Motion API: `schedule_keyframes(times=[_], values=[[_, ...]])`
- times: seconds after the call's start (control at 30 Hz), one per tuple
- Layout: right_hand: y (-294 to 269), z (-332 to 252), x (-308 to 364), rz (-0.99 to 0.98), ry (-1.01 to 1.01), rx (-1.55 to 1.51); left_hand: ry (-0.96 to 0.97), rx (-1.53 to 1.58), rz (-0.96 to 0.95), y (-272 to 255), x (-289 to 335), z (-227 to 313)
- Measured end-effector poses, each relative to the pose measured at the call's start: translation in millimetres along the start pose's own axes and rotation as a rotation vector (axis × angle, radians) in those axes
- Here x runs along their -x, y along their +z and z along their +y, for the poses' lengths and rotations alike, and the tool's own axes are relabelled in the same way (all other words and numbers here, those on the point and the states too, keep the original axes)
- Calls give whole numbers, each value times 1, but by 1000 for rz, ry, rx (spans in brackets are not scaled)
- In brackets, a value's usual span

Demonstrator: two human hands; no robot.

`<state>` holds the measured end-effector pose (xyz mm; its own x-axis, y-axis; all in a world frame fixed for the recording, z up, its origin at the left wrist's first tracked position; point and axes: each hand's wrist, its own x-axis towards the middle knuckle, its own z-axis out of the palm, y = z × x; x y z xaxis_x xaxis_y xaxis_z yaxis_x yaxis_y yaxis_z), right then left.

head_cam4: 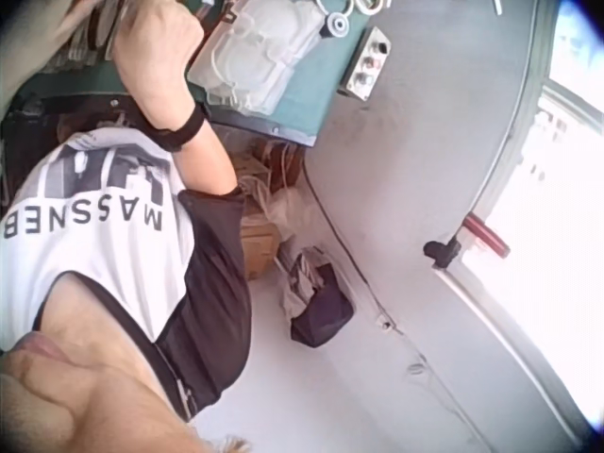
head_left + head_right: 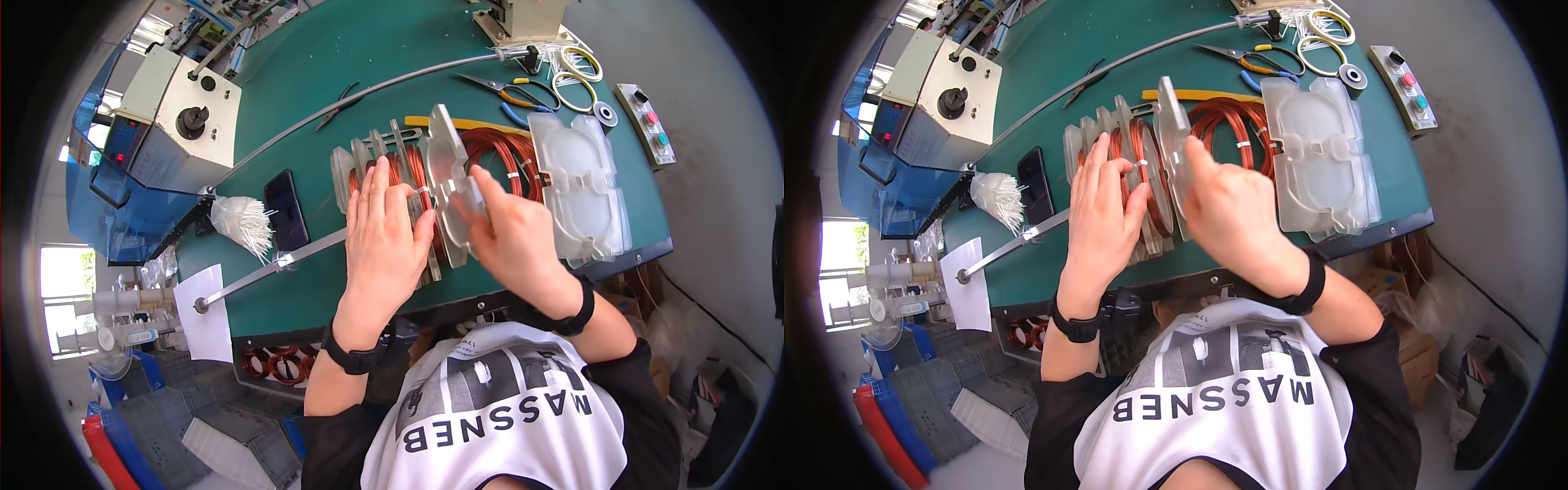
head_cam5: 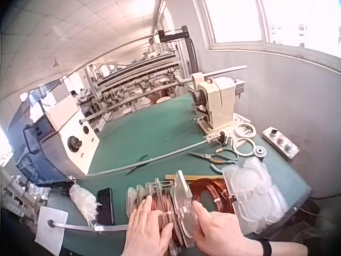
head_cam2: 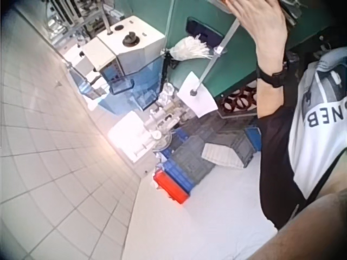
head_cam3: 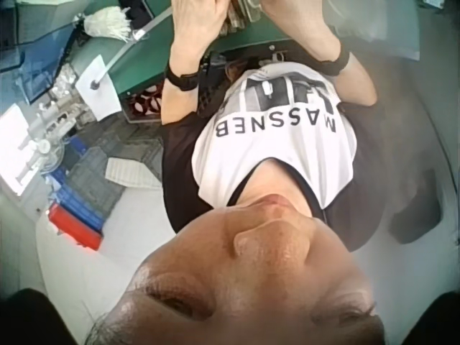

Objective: Winding copper wire onto components using a specialized machine and securing it with zip ties.

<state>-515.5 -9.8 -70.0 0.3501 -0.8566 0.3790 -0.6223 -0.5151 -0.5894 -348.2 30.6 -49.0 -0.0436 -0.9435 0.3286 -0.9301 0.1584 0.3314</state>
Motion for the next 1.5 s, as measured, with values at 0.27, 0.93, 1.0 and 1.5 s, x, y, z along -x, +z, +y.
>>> schedule_keyframes(times=[0.27, 0.93, 1.0, 1.5], values=[[-107, 97, 23, 110, 322, -492, -10, -28, -33, -1, -1, -2], [0, 2, -8, -42, 73, -110, -28, -18, -2, -9, 10, -23], [-30, 21, -1, 44, 180, -335, -41, -2, -28, -6, 13, -31], [40, -32, 18, -224, -169, -419, -43, 41, 38, -3, 16, -23]])
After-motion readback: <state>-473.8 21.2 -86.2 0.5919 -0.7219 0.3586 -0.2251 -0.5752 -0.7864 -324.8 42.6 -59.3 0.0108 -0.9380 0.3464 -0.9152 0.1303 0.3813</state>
